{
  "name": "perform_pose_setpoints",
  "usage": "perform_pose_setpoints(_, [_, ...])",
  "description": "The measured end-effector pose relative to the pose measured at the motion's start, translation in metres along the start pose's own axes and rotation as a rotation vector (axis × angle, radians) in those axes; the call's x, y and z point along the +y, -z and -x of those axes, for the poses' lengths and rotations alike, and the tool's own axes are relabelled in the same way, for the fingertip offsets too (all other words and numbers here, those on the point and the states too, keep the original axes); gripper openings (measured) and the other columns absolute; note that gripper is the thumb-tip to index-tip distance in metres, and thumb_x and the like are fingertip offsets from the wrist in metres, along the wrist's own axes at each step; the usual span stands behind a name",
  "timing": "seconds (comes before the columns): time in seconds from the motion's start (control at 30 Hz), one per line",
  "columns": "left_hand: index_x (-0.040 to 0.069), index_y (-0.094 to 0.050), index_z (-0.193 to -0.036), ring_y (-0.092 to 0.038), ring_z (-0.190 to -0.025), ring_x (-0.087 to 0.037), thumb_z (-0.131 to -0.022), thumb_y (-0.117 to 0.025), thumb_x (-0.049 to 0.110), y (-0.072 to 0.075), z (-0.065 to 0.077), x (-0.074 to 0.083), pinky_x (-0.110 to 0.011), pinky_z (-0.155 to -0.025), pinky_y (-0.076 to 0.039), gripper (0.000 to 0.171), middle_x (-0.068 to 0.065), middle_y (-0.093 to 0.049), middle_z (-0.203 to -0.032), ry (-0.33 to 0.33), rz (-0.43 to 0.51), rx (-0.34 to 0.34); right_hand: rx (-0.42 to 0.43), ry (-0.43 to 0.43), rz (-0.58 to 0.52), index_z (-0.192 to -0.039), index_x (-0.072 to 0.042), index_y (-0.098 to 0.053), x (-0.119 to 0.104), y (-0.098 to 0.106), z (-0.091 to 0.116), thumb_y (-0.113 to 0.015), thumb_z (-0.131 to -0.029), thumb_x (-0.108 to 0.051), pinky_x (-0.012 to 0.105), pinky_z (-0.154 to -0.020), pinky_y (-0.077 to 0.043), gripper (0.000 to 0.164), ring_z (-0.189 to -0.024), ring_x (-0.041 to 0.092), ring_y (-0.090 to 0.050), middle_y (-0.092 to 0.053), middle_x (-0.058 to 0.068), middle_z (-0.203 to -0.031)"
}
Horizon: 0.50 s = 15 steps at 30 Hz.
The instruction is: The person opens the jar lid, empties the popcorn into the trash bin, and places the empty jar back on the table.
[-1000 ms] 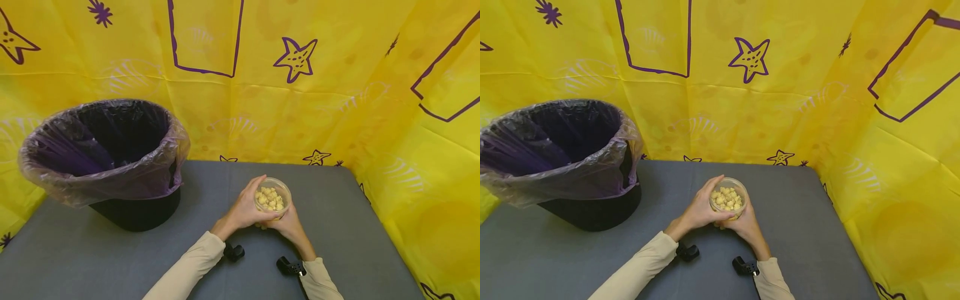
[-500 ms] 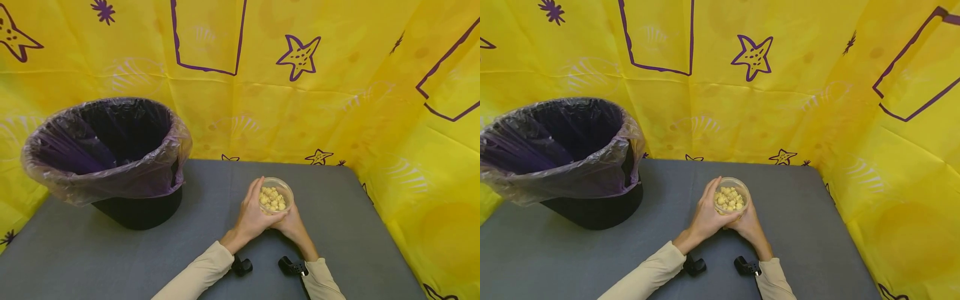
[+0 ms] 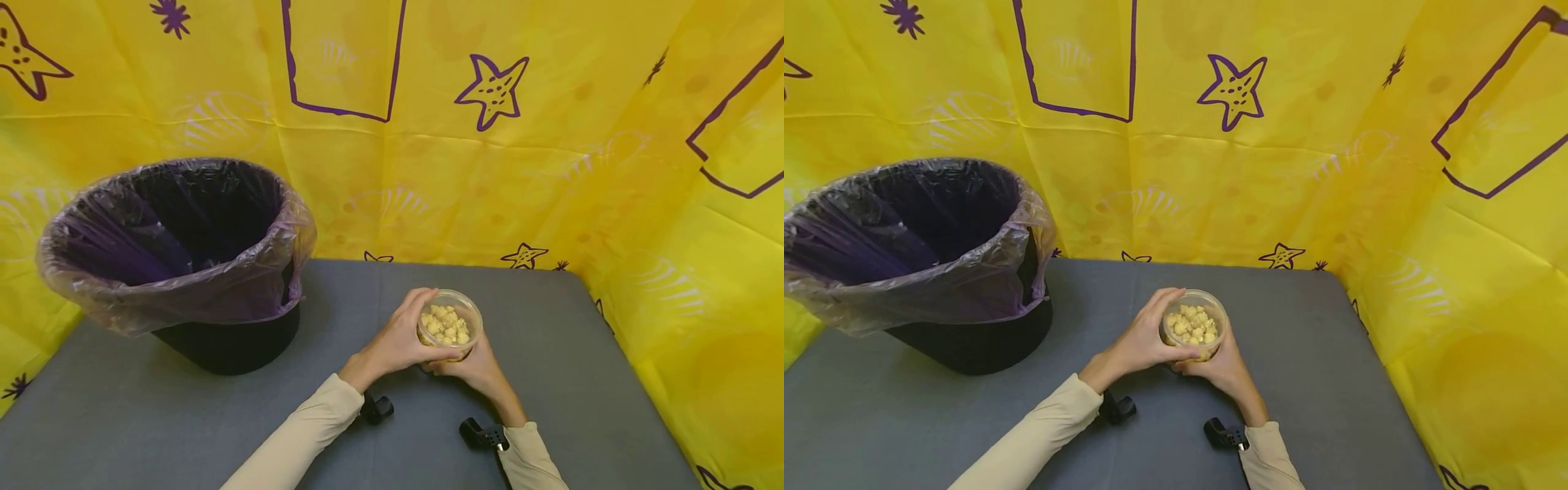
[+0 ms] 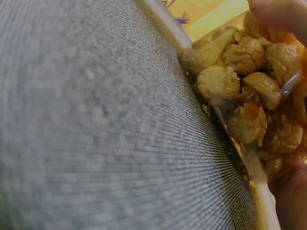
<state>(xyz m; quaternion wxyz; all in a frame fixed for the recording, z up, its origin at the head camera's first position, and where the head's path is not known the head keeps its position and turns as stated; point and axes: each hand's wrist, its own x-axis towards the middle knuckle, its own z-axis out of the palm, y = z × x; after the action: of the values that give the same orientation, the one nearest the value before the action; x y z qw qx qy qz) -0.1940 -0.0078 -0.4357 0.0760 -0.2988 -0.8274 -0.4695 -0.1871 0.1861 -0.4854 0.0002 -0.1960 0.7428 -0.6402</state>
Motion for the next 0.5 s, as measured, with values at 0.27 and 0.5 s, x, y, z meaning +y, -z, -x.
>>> perform_pose_setpoints(0.27, [0.011, -0.034, -0.152, -0.042, -0.140, -0.023, -0.069, -0.090, 0.041, 0.012, -0.014, -0.004, -0.046, -0.112, -0.041, 0.104, -0.006, -0.037, -0.153, 0.018, -0.002, -0.180, -0.003, -0.029, -0.001, -0.150, -0.006, -0.029, -0.001, 0.001, 0.002, -0.091, -0.062, 0.003, 0.022, -0.094, -0.050, 0.108, -0.122, 0.012, -0.050, -0.042, 0.010, -0.146])
perform_pose_setpoints(0.5, [0.014, -0.033, -0.154, -0.041, -0.141, -0.021, -0.068, -0.091, 0.039, 0.005, -0.015, -0.004, -0.047, -0.112, -0.041, 0.106, -0.005, -0.036, -0.156, 0.024, 0.030, -0.144, 0.007, -0.045, -0.028, -0.150, -0.003, -0.026, -0.002, 0.000, 0.002, -0.089, -0.062, 0.006, 0.025, -0.088, -0.055, 0.109, -0.123, 0.012, -0.049, -0.039, 0.012, -0.148])
